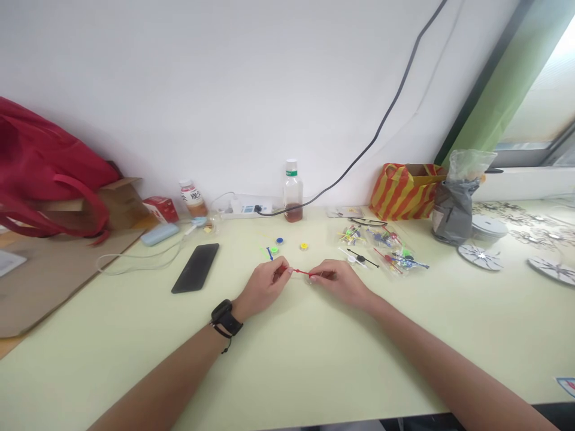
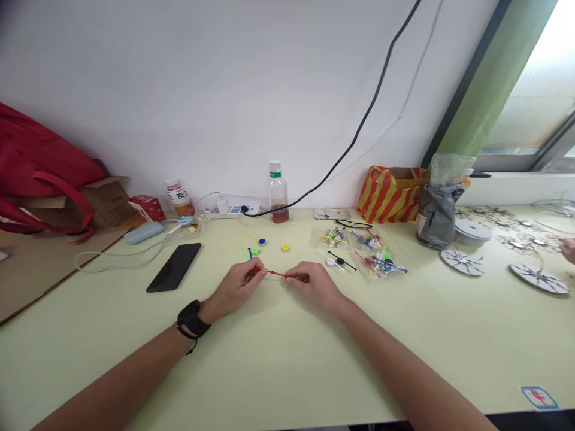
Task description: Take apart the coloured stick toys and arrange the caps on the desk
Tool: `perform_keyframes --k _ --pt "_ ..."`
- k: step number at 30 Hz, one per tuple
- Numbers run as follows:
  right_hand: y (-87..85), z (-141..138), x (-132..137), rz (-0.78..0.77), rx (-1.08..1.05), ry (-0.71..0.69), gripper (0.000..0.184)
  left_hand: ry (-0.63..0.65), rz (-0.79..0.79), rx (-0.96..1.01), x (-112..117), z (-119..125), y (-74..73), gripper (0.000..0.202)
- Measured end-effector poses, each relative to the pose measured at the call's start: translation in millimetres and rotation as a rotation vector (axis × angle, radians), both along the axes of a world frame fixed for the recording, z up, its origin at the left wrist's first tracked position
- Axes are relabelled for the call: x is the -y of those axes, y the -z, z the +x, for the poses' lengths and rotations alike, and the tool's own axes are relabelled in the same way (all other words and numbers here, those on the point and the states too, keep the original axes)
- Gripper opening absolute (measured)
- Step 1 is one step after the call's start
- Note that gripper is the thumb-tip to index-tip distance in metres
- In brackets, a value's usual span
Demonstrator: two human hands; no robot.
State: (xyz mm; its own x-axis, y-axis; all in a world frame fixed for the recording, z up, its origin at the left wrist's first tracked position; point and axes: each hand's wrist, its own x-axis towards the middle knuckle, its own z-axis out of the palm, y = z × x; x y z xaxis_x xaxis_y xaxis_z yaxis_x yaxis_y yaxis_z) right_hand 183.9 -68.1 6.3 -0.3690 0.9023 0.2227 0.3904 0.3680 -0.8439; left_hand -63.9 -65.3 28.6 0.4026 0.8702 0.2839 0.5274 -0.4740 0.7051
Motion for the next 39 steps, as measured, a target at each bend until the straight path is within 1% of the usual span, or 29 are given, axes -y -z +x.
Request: perform_keyframes --k 3,6,9,10,12,16,18,20,23,27,32,36,39 --pt "1.1 -1.2 -0.2 0.002 -0.040 0.011 0.019 0.012 0.027 0.028 0.6 0.8 -0.2 0.028" --pt "1.0 -3.7 0.6 -0.050 -0.124 -0.016 0.020 0.049 0.021 0.018 1.3 1.8 1.6 0.027" --pt "-0.6 -8.9 3.8 -0.137 -0.243 -0.047 0.023 0.088 -0.013 -0.011 3.3 3.0 4.8 0.046" --pt "-1.6 -11.2 5.6 -0.166 -0.282 -0.062 0.024 0.103 -0.028 -0.012 4.4 3.8 5.6 0.050" --pt "-4.6 -15.9 9.7 -0.206 -0.348 -0.098 0.025 0.136 -0.087 0.018 6.8 5.9 6.5 0.049" --pt "-10.4 -20.8 15.1 -0.247 -0.397 -0.132 0.026 0.211 -0.326 0.215 9.2 11.4 8.0 0.044" --pt "-11.2 -20.0 14.4 -0.241 -0.394 -0.123 0.027 0.243 -0.409 0.317 7.9 13.0 9.3 0.043" --pt "-10.6 -17.7 12.1 -0.188 -0.381 -0.085 0.027 0.252 -0.442 0.380 5.1 13.3 10.6 0.040" --pt "-9.4 -13.4 8.2 -0.120 -0.343 -0.033 0.027 0.203 -0.439 0.435 0.3 11.6 12.9 0.032" --pt "-10.7 -9.9 5.9 -0.172 -0.329 -0.034 0.028 0.138 -0.405 0.469 -4.2 9.1 15.8 0.025" --pt "-12.1 -9.5 5.7 -0.216 -0.341 -0.016 0.031 0.144 -0.332 0.459 -5.1 7.8 12.7 0.016" --pt "-15.2 -8.7 5.9 -0.200 -0.369 -0.007 0.032 0.150 -0.331 0.451 -3.0 8.6 8.8 0.018" --pt "-19.2 -6.8 6.4 -0.180 -0.336 -0.001 0.032 0.125 -0.365 0.464 -1.6 10.3 10.7 0.025"
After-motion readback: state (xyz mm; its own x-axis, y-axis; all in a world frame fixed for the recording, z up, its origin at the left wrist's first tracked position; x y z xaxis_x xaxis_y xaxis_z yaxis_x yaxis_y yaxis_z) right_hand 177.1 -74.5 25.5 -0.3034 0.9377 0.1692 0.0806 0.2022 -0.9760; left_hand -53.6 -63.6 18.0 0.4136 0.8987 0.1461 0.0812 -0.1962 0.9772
